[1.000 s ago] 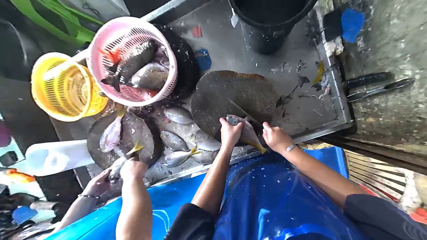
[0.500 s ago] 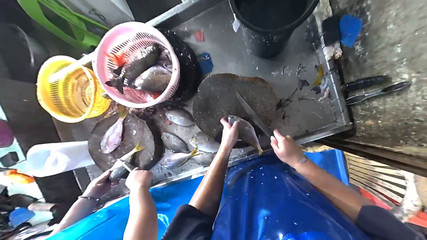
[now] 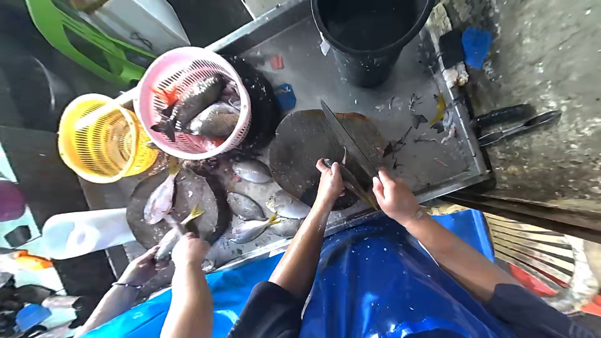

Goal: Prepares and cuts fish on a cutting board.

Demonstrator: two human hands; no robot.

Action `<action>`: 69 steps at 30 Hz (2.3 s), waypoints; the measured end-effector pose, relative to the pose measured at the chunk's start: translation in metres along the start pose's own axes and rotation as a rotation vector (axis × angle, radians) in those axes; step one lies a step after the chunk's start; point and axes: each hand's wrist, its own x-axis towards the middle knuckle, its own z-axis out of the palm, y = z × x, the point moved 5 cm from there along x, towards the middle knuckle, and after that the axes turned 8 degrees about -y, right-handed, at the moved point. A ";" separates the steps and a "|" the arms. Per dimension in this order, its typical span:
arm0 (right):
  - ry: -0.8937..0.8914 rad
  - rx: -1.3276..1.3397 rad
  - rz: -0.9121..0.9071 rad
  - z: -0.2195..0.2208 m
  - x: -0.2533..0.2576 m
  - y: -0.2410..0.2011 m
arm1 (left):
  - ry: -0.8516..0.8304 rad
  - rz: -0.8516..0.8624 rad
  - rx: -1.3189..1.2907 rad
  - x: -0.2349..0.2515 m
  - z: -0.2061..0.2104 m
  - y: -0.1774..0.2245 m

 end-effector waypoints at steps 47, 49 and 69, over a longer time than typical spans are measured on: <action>-0.030 0.120 0.370 -0.020 -0.071 0.131 | 0.267 0.252 0.017 -0.035 -0.058 0.049; -0.026 0.162 0.383 -0.021 -0.077 0.142 | 0.246 0.210 -0.220 -0.019 -0.040 0.048; -0.155 0.354 0.349 -0.019 -0.005 0.092 | 0.239 0.240 0.114 0.033 0.018 0.068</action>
